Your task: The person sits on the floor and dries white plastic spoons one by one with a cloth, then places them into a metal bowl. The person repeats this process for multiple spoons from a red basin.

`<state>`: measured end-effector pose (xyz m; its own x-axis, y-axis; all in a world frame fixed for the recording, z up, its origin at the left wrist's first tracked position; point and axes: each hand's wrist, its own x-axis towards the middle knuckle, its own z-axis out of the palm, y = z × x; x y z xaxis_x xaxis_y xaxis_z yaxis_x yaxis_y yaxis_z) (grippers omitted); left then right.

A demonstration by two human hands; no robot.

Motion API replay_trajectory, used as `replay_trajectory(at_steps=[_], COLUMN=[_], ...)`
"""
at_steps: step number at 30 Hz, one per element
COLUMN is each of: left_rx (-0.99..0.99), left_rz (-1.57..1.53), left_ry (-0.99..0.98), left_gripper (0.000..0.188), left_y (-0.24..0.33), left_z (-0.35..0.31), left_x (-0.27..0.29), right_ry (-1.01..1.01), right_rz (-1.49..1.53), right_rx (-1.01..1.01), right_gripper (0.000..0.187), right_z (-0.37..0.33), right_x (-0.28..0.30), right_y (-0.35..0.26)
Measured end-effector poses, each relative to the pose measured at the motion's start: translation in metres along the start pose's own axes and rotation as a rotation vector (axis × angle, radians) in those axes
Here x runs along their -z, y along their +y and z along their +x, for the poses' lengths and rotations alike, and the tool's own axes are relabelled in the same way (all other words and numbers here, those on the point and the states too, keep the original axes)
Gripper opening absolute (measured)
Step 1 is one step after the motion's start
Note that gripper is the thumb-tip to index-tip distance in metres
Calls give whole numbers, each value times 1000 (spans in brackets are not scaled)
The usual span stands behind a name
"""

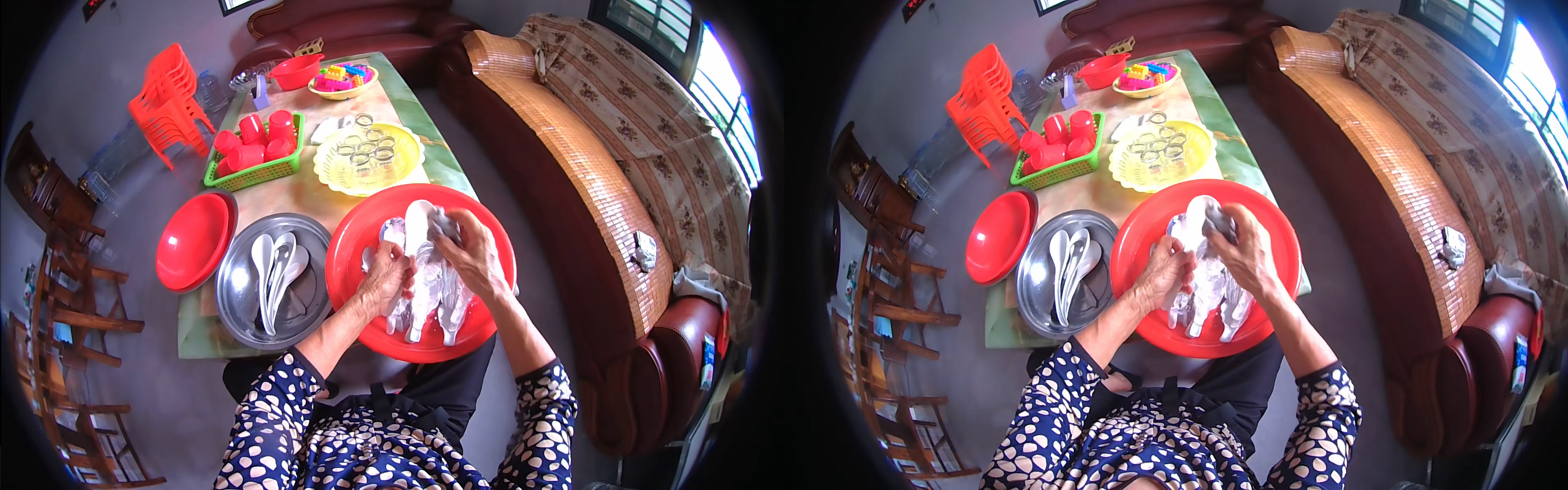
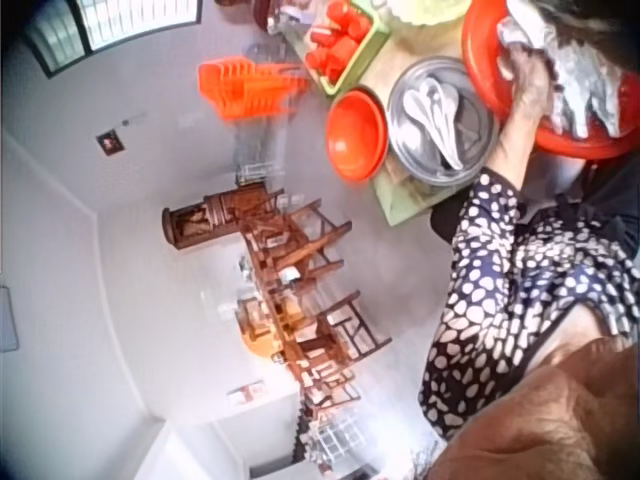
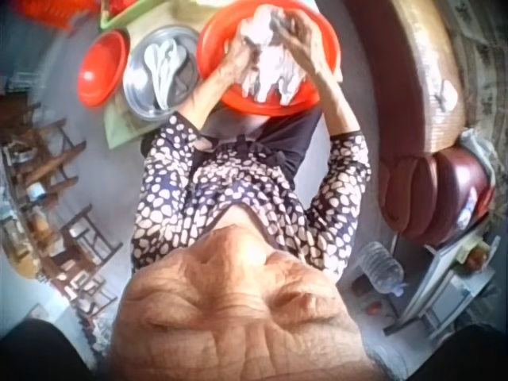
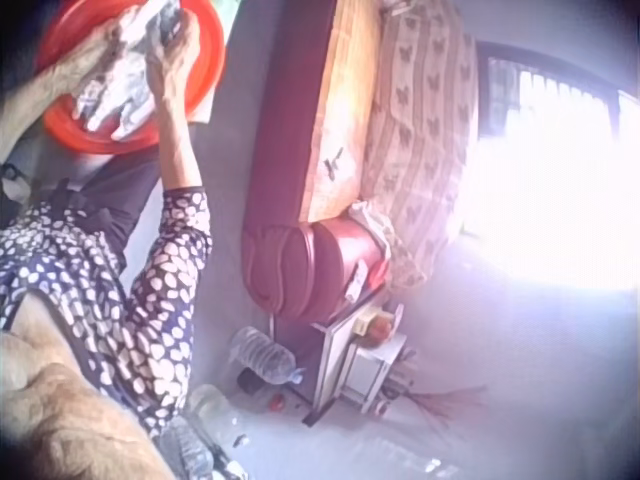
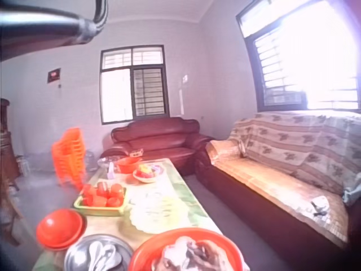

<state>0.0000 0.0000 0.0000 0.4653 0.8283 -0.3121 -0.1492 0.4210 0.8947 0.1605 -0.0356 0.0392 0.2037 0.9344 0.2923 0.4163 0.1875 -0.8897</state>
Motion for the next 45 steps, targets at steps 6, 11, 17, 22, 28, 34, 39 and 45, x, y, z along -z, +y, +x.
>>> replay_trajectory(at_steps=[6, 11, 17, 22, 28, 34, 39, 45], left_rx=[172, 145, -69, -157, -120, -157, 64, 230], left_rz=[-44, 73, 386, 528, 573, 578, 391, -23], left_ry=[-78, 80, 91, 19, 70, 26, 1, -167], left_gripper=[5, 12, 24, 32, 28, 30, 22, 2], left_y=[4, -1, -22, -28, -28, -31, -1, -3], left_z=[-10, -16, 0, 8, 10, 13, -8, 0], left_x=[-3, -5, 7, 16, 20, 22, 9, 24], right_ry=[130, 31, -91, -164, -17, -347, -504, -277], right_rz=[-340, -526, -611, -353, -813, -545, -394, -986], right_rx=[307, 201, 67, 164, 339, 76, 114, 48], right_gripper=[42, 24, 23, 25, 19, 19, 23, 18], right_z=[35, 29, 23, 11, 21, 17, -2, -10], right_x=[-31, -56, -45, -36, -44, -38, -24, -5], right_y=[23, 30, 21, 27, 23, 43, 28, 13])
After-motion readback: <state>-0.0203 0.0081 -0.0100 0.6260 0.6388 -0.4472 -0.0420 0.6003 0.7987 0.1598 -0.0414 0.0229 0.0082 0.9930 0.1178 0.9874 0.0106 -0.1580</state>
